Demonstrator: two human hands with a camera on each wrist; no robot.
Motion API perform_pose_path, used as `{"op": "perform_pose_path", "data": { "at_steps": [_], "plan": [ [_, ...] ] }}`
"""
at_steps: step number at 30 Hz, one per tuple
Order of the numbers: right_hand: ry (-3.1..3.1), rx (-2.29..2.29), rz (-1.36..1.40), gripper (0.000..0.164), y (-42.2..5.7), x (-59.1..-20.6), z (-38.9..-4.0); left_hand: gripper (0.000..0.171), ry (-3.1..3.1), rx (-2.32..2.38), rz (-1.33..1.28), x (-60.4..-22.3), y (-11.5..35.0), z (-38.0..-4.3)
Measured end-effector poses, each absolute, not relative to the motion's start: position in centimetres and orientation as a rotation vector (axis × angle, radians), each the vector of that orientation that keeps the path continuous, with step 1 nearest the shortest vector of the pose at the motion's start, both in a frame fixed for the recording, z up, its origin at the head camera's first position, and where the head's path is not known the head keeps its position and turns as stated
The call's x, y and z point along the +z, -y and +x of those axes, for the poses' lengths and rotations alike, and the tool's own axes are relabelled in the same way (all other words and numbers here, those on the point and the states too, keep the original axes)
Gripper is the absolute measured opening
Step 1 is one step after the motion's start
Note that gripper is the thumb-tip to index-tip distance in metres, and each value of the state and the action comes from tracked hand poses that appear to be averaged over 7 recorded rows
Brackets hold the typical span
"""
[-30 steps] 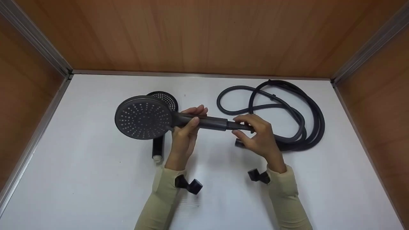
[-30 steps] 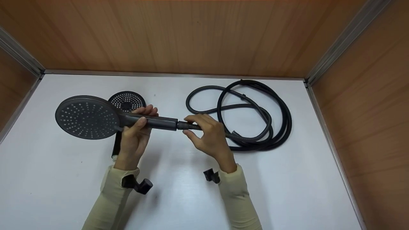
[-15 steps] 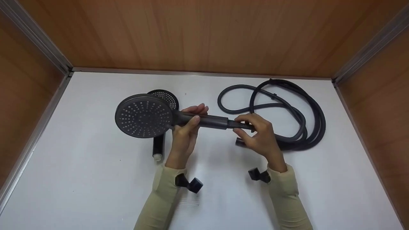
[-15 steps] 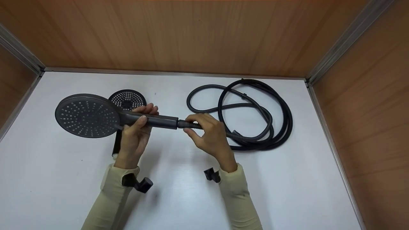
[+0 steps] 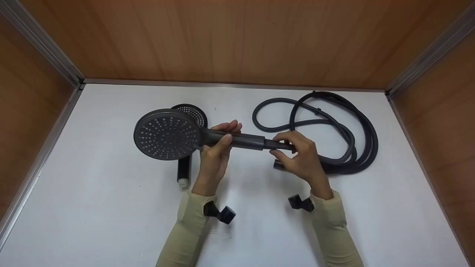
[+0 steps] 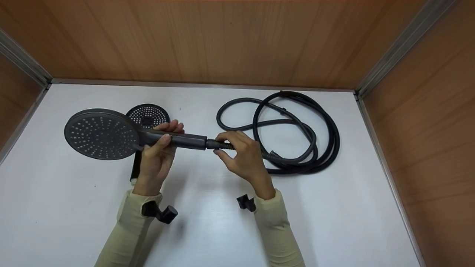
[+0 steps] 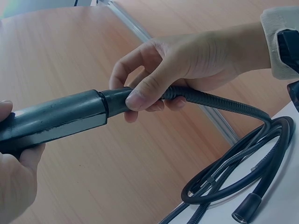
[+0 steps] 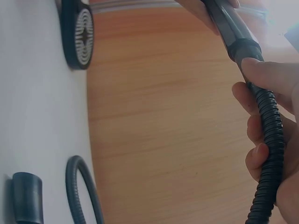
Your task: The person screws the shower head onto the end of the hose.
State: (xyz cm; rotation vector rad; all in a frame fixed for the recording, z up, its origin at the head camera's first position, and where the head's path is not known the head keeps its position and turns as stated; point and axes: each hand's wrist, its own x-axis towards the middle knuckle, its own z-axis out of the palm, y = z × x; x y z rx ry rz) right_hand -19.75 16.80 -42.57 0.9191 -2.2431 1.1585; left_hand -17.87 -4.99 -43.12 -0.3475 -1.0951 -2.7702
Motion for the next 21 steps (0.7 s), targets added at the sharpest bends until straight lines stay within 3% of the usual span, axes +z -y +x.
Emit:
{"op": "perform_pose_path", "data": {
  "at_steps": [21],
  "plan": [
    [2.242,1.202,0.940,0.026,-16.98,-42.55,-19.84,0.025,1.078,-2.801,-0.337,-43.07,5.00,-17.75]
  ]
}}
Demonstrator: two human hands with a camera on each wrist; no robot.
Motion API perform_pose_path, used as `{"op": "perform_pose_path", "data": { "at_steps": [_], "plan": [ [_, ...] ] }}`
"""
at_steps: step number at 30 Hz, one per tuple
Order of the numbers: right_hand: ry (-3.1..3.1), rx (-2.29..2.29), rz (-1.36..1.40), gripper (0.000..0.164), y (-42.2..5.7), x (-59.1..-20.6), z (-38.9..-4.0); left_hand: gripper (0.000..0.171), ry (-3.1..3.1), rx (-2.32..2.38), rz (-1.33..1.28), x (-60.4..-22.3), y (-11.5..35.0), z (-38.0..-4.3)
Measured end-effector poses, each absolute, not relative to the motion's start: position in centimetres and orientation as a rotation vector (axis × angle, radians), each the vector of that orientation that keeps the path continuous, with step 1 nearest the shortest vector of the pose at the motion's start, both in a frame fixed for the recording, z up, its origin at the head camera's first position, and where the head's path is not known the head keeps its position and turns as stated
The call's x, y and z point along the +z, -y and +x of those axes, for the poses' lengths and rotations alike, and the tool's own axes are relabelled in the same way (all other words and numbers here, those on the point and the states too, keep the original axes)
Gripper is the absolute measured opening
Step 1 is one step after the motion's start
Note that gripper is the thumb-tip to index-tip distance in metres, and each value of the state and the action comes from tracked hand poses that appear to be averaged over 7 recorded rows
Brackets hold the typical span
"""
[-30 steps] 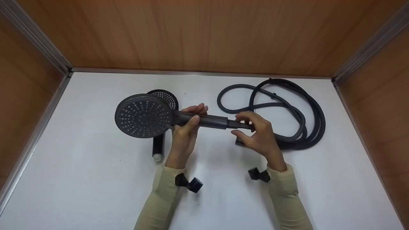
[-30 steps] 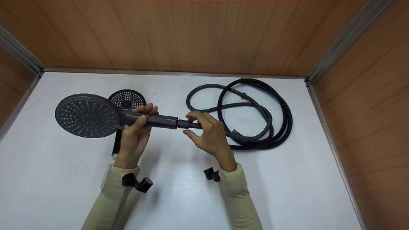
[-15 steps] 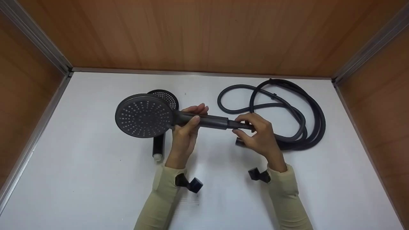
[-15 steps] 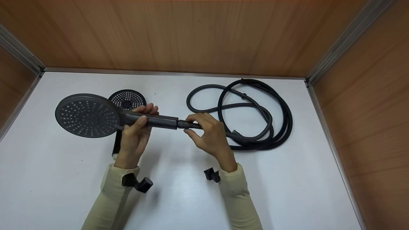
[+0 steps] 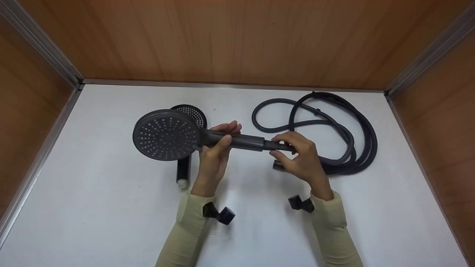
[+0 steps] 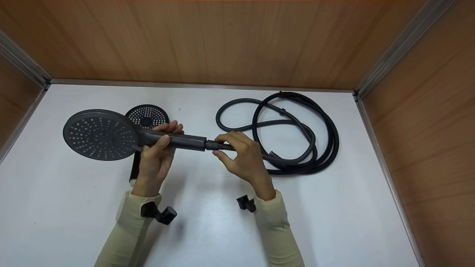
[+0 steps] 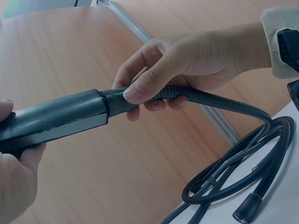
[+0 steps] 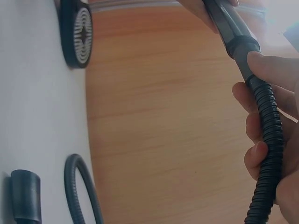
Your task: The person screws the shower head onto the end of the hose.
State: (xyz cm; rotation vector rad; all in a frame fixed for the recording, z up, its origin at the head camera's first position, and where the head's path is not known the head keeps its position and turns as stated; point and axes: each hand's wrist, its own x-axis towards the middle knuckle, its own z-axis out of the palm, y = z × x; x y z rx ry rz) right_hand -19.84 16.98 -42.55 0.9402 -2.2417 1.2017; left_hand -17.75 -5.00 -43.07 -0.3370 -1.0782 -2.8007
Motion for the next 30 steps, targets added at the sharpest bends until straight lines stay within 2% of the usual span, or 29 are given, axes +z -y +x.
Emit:
{"op": "perform_pose_path", "data": {
  "at_steps": [30],
  "plan": [
    [2.279,1.174,0.938,0.026,-17.09,-42.51,-19.76,0.025,1.057,-2.811,-0.346,-43.30,5.01,-17.85]
  ]
}}
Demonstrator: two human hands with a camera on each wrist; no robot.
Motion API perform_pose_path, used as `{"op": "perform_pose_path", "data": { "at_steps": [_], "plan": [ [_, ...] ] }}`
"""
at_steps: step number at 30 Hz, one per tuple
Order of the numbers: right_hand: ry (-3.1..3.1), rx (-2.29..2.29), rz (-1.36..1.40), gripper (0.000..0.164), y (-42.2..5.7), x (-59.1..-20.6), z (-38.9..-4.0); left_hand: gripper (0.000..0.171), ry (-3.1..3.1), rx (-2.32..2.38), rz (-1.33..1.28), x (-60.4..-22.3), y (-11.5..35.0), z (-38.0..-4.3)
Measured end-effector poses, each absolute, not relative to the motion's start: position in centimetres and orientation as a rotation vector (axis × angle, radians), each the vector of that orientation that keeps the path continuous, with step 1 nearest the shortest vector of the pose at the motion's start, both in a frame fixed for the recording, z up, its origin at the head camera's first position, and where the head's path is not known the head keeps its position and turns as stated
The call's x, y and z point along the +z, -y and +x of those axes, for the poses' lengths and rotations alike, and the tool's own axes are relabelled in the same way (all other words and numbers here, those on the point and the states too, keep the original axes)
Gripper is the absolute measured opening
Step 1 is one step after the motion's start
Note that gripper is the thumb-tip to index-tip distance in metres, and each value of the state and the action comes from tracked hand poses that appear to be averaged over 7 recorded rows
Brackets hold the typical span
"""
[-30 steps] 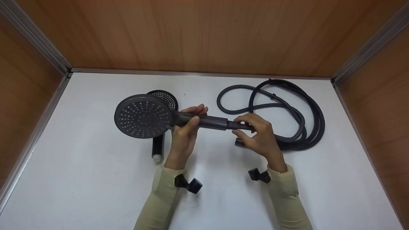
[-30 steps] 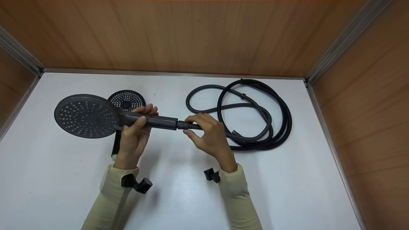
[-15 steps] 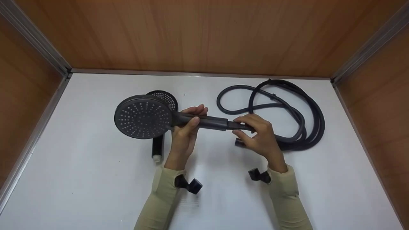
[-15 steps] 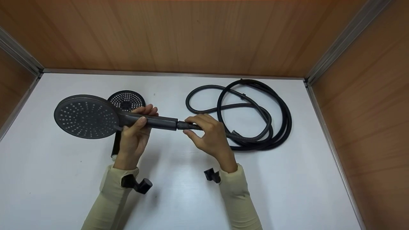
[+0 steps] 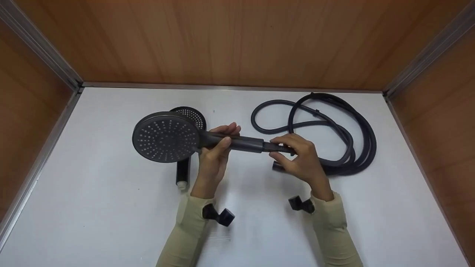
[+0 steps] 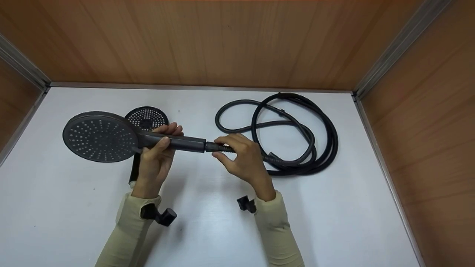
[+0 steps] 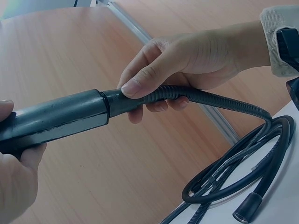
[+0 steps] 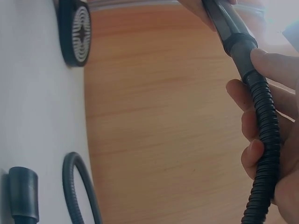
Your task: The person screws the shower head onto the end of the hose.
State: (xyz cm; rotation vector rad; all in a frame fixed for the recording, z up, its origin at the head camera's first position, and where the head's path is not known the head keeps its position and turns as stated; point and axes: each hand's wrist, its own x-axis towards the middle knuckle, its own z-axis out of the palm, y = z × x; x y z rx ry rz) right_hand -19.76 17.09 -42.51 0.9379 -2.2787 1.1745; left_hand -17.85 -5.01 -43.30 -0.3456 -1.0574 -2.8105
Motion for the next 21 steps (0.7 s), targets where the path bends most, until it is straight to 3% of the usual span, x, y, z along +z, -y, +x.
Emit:
{"op": "perform_pose_path", "data": {
  "at_steps": [8,21],
  "plan": [
    [2.283,1.138,0.938,0.037,-17.06,-42.42,-19.68,0.026,1.085,-2.797,-0.348,-43.20,5.06,-17.65],
    [2.267,1.154,0.949,0.029,-16.98,-42.41,-19.77,0.027,1.029,-2.821,-0.372,-43.12,5.05,-17.69]
  ]
}}
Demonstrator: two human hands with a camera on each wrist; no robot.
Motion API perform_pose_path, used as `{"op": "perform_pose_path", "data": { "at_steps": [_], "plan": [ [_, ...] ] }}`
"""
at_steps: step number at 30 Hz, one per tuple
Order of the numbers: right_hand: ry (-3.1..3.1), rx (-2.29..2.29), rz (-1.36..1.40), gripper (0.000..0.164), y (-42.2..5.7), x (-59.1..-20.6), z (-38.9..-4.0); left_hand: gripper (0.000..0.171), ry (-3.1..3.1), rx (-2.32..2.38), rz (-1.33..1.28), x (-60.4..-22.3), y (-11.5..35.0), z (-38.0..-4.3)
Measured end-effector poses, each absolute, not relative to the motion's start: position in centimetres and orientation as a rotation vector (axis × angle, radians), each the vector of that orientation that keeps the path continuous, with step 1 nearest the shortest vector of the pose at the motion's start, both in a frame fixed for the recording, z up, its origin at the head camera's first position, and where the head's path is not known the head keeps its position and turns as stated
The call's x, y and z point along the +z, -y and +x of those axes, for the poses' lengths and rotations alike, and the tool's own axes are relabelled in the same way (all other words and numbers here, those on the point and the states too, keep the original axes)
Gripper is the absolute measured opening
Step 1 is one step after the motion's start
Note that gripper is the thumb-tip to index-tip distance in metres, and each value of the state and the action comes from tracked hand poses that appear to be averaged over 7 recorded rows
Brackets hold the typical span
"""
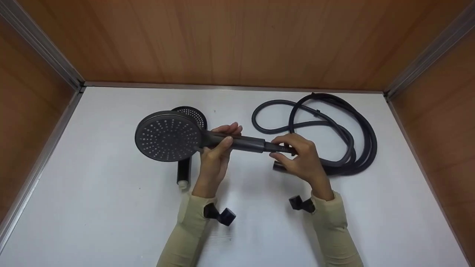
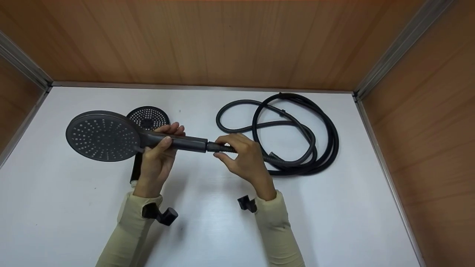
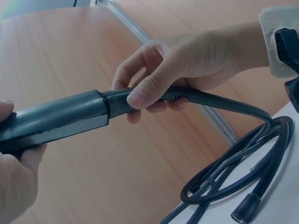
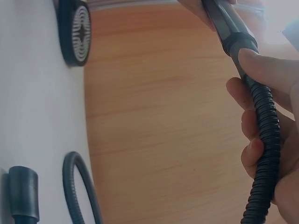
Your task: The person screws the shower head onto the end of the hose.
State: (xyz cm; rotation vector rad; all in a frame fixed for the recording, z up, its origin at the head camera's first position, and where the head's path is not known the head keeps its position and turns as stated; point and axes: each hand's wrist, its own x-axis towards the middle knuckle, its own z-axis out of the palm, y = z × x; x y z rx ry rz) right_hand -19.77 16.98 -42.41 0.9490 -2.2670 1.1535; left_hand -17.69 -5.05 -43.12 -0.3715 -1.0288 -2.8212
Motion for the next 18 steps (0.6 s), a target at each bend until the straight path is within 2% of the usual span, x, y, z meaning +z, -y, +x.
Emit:
{"op": "perform_pose_path", "data": {
  "at_steps": [18],
  "plan": [
    [2.284,1.166,0.967,0.028,-17.09,-42.31,-19.76,0.026,1.090,-2.798,-0.326,-43.01,4.98,-17.73]
  ]
}}
